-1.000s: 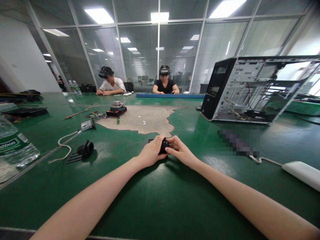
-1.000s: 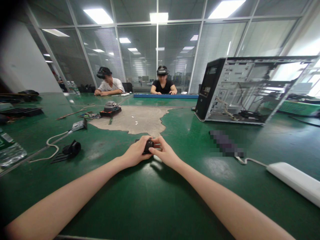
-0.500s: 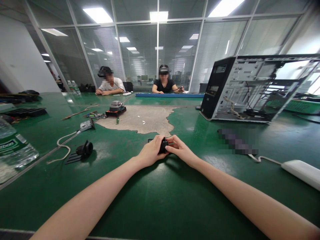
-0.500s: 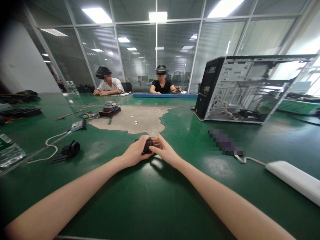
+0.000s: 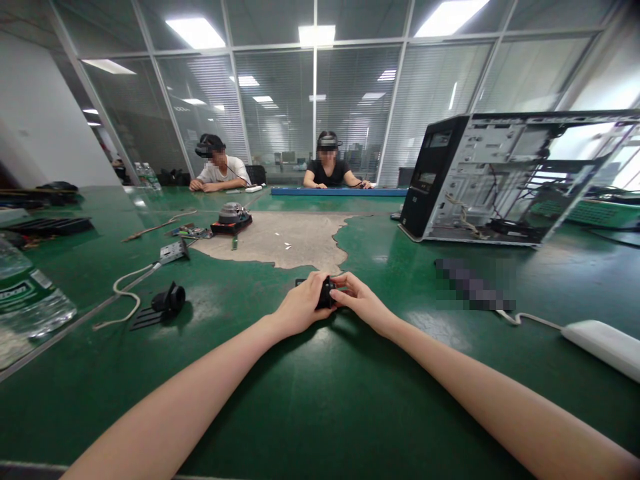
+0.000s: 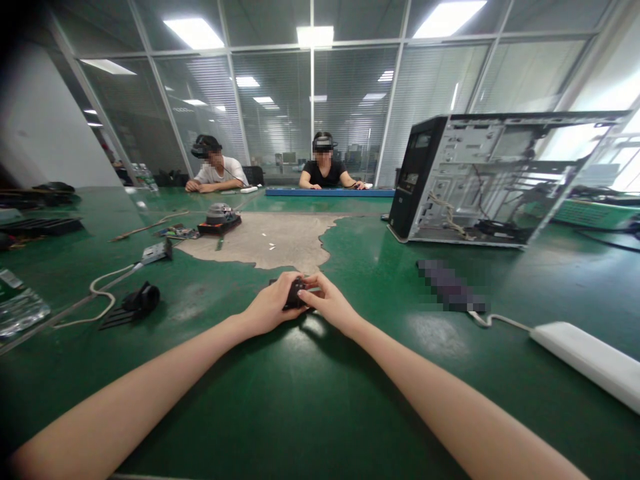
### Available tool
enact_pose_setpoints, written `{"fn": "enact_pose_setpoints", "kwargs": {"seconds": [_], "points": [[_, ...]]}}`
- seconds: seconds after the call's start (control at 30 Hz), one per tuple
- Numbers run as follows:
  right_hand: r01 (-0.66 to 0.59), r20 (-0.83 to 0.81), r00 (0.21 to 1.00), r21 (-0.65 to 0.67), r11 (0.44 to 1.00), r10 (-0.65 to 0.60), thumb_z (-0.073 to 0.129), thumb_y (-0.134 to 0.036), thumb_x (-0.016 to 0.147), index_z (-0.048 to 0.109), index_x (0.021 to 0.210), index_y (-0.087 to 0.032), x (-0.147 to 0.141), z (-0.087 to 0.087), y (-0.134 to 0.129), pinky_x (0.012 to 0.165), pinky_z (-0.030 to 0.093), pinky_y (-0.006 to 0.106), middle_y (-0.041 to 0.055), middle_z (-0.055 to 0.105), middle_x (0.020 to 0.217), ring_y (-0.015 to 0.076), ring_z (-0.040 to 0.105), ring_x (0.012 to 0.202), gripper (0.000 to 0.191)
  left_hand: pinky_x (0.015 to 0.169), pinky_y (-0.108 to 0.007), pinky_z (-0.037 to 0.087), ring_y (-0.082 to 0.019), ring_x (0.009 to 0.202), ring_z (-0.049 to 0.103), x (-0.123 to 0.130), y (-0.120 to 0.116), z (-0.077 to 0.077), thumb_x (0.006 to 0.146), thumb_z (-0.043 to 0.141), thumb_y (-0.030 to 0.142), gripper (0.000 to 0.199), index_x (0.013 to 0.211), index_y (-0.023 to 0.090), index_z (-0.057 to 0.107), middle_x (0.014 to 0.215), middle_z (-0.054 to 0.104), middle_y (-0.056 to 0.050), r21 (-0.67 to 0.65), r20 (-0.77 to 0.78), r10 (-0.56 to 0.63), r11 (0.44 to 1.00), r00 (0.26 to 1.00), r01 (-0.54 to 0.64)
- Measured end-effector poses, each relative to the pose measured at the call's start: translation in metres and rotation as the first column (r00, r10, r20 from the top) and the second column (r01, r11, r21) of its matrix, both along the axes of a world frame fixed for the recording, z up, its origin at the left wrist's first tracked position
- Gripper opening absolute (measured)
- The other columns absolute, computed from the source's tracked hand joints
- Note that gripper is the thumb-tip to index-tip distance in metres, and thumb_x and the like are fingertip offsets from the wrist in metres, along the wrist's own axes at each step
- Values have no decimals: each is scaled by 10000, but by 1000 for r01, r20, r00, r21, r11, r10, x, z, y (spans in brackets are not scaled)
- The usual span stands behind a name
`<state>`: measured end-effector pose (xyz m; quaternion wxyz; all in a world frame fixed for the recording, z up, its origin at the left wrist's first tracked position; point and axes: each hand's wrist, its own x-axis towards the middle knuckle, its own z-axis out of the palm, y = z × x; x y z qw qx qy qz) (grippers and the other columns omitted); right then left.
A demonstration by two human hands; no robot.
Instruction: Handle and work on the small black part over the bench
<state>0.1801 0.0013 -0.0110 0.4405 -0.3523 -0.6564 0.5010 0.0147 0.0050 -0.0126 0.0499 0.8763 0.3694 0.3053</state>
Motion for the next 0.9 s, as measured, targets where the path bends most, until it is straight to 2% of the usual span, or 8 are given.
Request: {"fn": "enact_pose_setpoints", "kwargs": {"seconds": [0.1,0.23,0.47,0.7,0.9], "points": [[-31,-41,999,4,1000,31,628,-314,668,466,842,-210,0,4,-4,700,459,303,7,539,902,140,546,805,259,766,-392,458,-234,961,508,0,0,0,709,574,307,549,1152,210,264,1120,423,-85,3,1,0,1000,1000,0],[-7,-60,998,-24,1000,6,581,-342,708,466,817,-205,-1,6,-5,668,454,286,3,544,874,122,543,755,209,774,-391,455,-235,969,504,0,0,-1,702,582,304,563,1154,201,261,1124,420,-90,10,-1,-7,1000,1000,7],[38,-11,999,-37,999,-38,574,-340,713,479,939,-212,-1,1,-2,690,452,303,29,535,920,137,543,792,277,776,-387,454,-231,970,503,0,1,-1,702,582,315,560,1150,198,267,1121,423,-93,-2,6,-5,1000,1000,5],[-34,-60,998,-4,999,33,640,-267,658,462,854,-214,1,4,-3,694,453,294,10,541,923,143,545,828,270,771,-392,452,-233,970,504,0,1,-1,704,576,305,549,1151,215,270,1122,421,-85,-5,17,-9,1000,1000,9],[7,-46,999,-38,999,-9,574,-332,715,475,867,-215,0,3,-3,675,455,281,8,547,898,122,542,777,216,772,-394,451,-233,953,510,0,1,-2,697,585,314,568,1155,208,266,1113,429,-87,0,3,7,1000,1000,-7]]}}
